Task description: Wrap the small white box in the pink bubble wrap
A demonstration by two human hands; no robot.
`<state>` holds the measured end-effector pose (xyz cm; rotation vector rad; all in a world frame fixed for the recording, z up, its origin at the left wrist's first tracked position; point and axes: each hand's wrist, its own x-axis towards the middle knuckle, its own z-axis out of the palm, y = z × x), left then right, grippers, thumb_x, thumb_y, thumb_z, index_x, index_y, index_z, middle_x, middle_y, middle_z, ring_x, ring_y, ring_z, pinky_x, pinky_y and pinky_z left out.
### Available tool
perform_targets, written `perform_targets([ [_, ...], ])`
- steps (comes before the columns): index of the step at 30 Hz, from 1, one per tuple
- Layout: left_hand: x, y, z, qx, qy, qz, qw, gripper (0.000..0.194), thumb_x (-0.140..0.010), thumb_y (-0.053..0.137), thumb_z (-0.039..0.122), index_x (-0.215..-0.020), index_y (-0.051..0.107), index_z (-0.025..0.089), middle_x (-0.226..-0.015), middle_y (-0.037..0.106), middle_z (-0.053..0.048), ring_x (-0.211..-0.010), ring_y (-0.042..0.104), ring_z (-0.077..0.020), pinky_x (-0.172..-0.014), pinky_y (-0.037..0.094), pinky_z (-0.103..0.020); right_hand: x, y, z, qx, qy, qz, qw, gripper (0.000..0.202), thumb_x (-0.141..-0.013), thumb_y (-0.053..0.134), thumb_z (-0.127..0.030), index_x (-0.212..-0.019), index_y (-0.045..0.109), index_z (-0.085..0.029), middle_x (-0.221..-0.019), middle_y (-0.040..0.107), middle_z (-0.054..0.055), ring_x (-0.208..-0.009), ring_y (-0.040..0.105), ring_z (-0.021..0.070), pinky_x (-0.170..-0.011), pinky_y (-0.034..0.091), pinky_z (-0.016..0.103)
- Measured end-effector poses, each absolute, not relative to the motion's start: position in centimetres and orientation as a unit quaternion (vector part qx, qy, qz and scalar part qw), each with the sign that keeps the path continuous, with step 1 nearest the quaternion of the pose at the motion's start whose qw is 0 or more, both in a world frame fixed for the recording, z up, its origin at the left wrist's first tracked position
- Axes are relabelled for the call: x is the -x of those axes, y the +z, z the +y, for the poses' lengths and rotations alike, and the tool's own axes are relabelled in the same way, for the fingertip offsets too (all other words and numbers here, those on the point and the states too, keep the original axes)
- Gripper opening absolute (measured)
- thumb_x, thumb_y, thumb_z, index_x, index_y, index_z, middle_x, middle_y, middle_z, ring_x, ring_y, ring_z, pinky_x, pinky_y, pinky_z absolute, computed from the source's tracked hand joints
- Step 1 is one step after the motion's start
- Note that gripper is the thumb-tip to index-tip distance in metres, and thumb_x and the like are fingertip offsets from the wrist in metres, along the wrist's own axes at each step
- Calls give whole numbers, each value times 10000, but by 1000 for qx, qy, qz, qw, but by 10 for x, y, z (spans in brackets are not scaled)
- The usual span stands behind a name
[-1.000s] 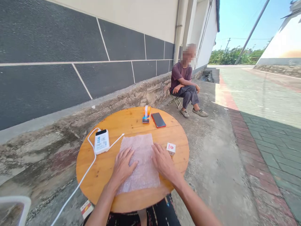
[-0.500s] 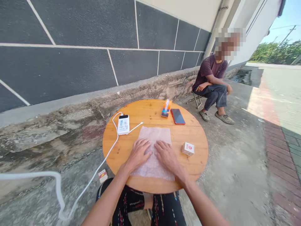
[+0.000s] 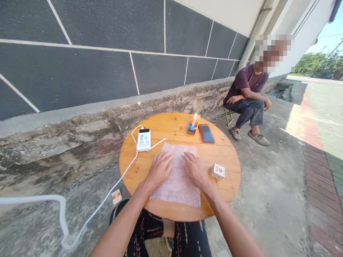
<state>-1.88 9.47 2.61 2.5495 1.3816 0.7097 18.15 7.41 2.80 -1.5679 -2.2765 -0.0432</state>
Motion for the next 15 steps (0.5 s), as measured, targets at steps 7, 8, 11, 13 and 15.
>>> perform_targets([
  [7, 6, 15, 120, -863, 205, 457, 64, 413, -834, 519, 291, -1240, 533, 215, -1359, 495, -68, -1274, 402, -231, -1092, 284, -426, -200, 18, 116, 586, -19, -794, 164, 347, -928, 424, -261, -1246, 510, -153, -1336, 502, 124, -1249, 421, 231, -1008, 348, 397],
  [8, 6, 13, 121, -861, 208, 459, 61, 412, -835, 517, 292, -1239, 533, 217, -1360, 494, -66, -1275, 400, -231, -1094, 281, -426, -207, 18, 114, 610, -25, -775, 163, 338, -927, 421, -252, -1228, 519, -136, -1322, 509, 141, -1241, 428, 238, -1006, 350, 398],
  [11, 9, 15, 118, -857, 205, 467, 73, 408, -833, 518, 291, -1231, 545, 207, -1359, 494, -73, -1281, 392, -240, -1097, 279, -432, -210, 23, 96, 646, -32, -747, 154, 326, -920, 401, -216, -1192, 535, -95, -1312, 498, 186, -1220, 441, 260, -1004, 351, 404],
  [13, 13, 20, 111, -861, 196, 462, 86, 426, -831, 525, 306, -1242, 543, 196, -1380, 471, -83, -1299, 369, -250, -1099, 278, -436, -197, 26, 77, 630, -29, -760, 160, 357, -919, 407, -240, -1233, 511, -105, -1366, 447, 179, -1243, 410, 274, -1010, 342, 419],
  [15, 21, 25, 101, -863, 197, 459, 80, 461, -824, 541, 333, -1267, 526, 206, -1426, 417, -80, -1344, 297, -273, -1116, 233, -470, -179, 26, 59, 587, -20, -791, 168, 399, -908, 451, -285, -1283, 479, -152, -1409, 411, 138, -1276, 367, 277, -1027, 320, 432],
])
